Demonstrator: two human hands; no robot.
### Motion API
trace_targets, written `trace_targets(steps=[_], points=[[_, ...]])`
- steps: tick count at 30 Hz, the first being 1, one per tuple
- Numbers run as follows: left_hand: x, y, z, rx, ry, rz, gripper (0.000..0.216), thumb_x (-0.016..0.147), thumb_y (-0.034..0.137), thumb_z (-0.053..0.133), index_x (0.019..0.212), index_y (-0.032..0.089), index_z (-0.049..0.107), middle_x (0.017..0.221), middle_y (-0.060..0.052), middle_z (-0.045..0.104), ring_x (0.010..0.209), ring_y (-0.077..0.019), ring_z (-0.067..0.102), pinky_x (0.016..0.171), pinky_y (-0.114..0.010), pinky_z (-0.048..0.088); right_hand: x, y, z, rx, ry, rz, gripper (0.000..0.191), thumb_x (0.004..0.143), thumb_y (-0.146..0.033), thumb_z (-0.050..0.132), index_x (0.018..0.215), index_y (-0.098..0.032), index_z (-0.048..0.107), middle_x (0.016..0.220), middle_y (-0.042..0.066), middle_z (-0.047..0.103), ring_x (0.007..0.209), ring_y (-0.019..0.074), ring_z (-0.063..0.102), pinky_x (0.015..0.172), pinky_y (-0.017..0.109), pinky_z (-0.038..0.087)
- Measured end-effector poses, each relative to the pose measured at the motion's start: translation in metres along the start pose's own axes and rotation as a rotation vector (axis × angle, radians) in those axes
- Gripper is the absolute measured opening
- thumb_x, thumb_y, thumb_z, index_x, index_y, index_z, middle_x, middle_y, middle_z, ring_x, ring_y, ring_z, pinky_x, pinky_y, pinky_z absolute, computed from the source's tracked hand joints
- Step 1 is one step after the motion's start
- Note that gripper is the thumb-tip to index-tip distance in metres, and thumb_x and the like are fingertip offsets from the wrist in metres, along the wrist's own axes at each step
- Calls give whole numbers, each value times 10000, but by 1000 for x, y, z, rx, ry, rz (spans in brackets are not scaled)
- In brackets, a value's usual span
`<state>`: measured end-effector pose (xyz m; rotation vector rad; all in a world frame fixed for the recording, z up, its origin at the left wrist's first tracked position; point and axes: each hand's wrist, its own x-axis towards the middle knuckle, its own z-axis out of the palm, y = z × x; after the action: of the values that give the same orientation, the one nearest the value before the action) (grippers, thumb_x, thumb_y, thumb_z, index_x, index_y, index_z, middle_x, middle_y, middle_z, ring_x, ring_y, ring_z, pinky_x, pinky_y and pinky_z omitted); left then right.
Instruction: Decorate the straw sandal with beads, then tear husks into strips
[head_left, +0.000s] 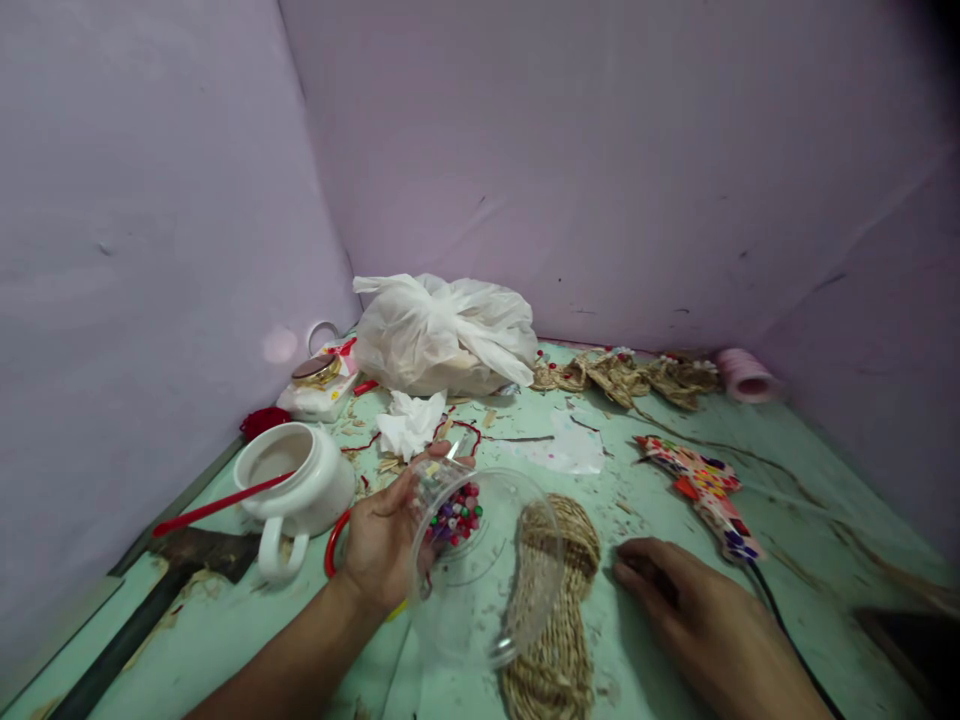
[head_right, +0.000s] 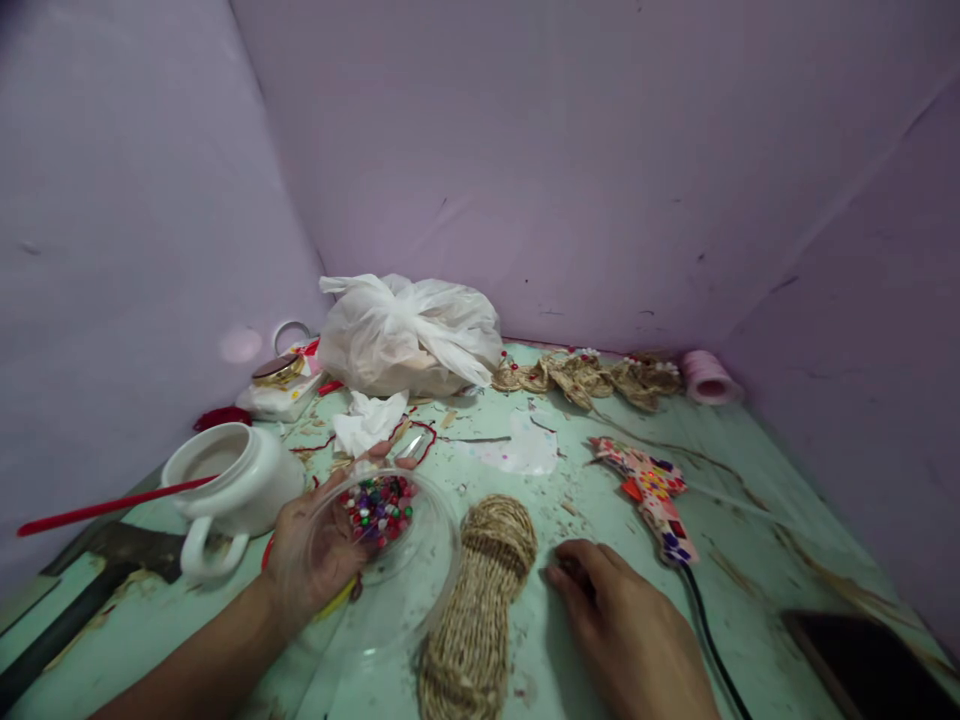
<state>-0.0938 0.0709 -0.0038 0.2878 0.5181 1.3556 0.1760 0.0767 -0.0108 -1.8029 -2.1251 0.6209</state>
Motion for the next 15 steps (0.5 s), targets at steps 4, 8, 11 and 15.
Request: trace_targets(steps=[4,8,11,15], points=[[0,0,1,15,-23,-12,349,860,247,398,1176,178,531,945,-95,683,873,-245,641,781,-408,494,-1,1,-6,33,13,-4,344,830,-435,369,903,-220,628,886,74,704,765,242,660,664,335,508],[0,0,1,14,-14,-12,358,860,248,395,1188,184,522,958,-95,680,859,-243,645,801,-418,484,-3,6,-8,-10,51,44,371,822,-458,347,910,-233,628,931,67,706,816,248,660,714,351,512],[1,0,0,9,-27,-2,373,862,239,383,1210,179,503,943,-101,685,853,-249,646,781,-419,492,-2,10,-6,-43,51,57,380,812,-450,338,892,-235,641,905,64,713,778,257,667,688,371,519],[1,0,-1,10,-37,5,385,863,236,370,1223,181,495,949,-109,686,869,-269,641,747,-427,502,-2,12,-4,-28,89,76,355,789,-430,371,854,-227,655,872,62,719,772,273,666,672,394,528]])
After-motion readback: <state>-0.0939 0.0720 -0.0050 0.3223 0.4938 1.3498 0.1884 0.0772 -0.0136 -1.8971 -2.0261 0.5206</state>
